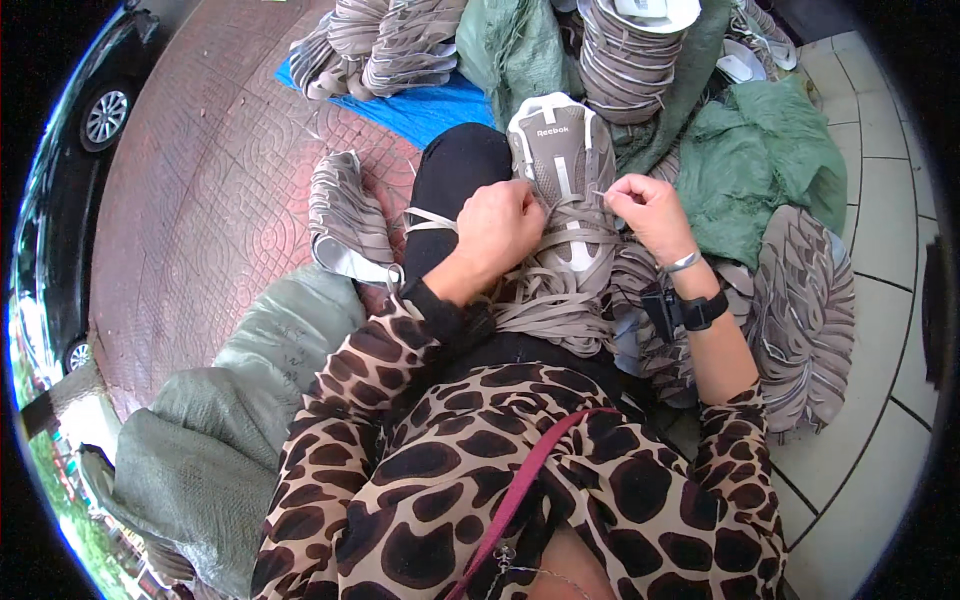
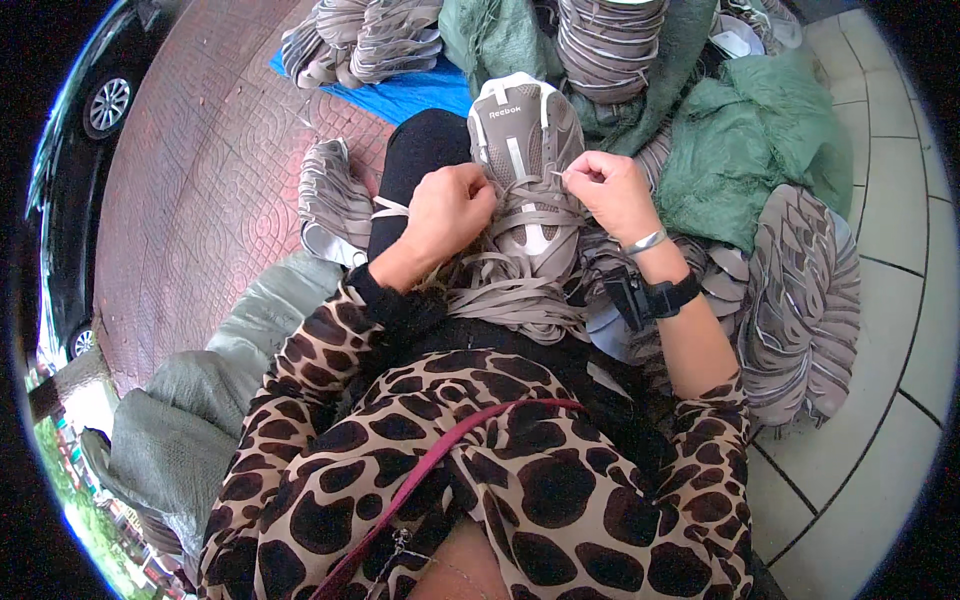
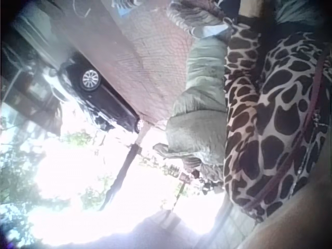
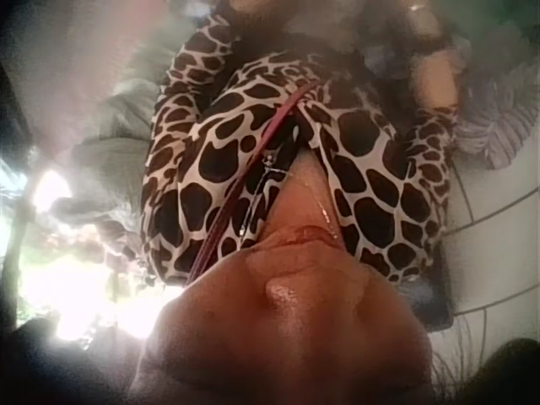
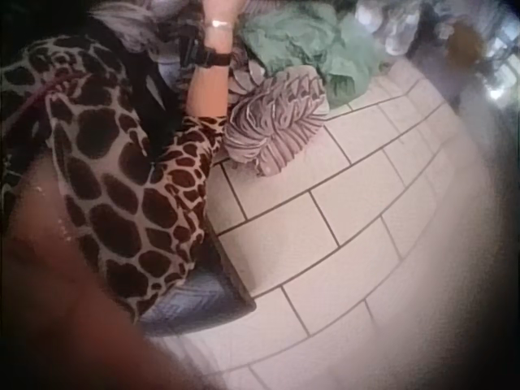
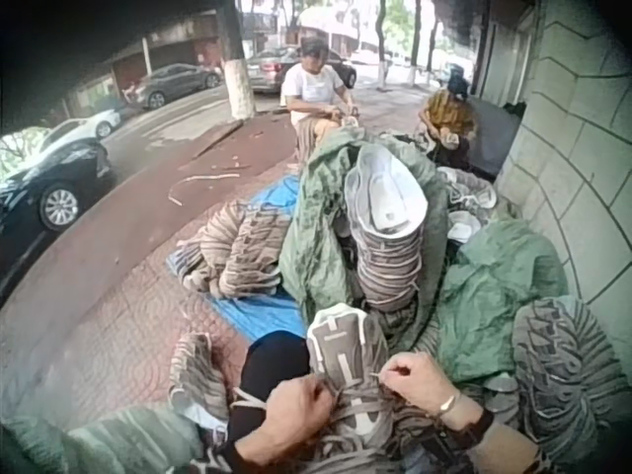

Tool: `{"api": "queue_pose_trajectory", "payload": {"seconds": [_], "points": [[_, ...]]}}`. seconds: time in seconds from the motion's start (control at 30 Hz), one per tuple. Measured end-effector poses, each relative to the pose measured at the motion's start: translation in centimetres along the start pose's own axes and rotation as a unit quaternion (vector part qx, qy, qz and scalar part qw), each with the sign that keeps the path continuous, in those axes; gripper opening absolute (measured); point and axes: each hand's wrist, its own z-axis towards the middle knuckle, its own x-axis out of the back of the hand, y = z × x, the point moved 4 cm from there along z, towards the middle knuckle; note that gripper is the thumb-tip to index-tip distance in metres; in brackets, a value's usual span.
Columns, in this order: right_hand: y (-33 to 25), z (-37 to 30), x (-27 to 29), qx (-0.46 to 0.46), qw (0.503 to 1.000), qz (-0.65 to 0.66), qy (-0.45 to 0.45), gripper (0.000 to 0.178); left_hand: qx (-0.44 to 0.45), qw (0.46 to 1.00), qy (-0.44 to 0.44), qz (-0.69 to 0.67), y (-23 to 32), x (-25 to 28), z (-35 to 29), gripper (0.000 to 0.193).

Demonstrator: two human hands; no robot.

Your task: The person sits on the ground surrounded by stacks of shoes and repeatedly threads a long shoelace through the eyelets of a single sneaker. They pull the lace through the holes and adjust the loops by hand, working on the same shoe throughout the clip.

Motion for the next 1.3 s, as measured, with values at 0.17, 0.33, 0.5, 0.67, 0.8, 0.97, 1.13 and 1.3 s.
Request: {"api": "queue_pose_trajectory", "payload": {"seconds": [0.17, 0.33, 0.5, 0.67, 0.8, 0.97, 1.13, 1.3], "points": [[-4.1, -1.0, -1.3, 0.292, 0.907, -0.282, 0.112, 0.008, -0.109, 0.984, -0.034, 0.138, 1.4, 0.6, -0.6, 0.013], [-4.5, -0.2, -0.8, 0.286, 0.909, -0.301, 0.032, 0.014, -0.285, 0.941, 0.009, 0.184, 2.3, 3.3, 0.2, 0.021], [-7.2, 2.5, 0.3, 0.454, 0.790, -0.393, -0.126, 0.034, -0.354, 0.911, -0.154, 0.146, 1.3, 3.3, 3.3, 0.032], [-5.7, 4.1, -0.3, 0.395, 0.772, -0.424, -0.261, 0.020, -0.272, 0.927, -0.226, 0.128, 0.8, 1.8, 4.0, 0.022], [-4.8, 4.1, -0.6, 0.354, 0.807, -0.392, -0.263, 0.017, -0.152, 0.944, -0.257, 0.143, 0.4, 0.6, 4.4, 0.030], [-4.6, 3.8, -2.1, 0.197, 0.837, -0.465, -0.213, 0.013, -0.038, 0.965, -0.251, 0.063, 1.4, 1.3, 5.0, 0.023], [-4.3, 4.9, -2.1, 0.157, 0.881, -0.411, -0.171, 0.014, 0.003, 0.953, -0.128, -0.273, -0.1, 2.2, 5.4, 0.017], [-10.5, 14.6, 3.5, 0.104, 0.981, 0.162, -0.001, 0.020, -0.061, 0.918, -0.005, -0.393, 0.2, 6.6, 10.3, 0.013]]}}
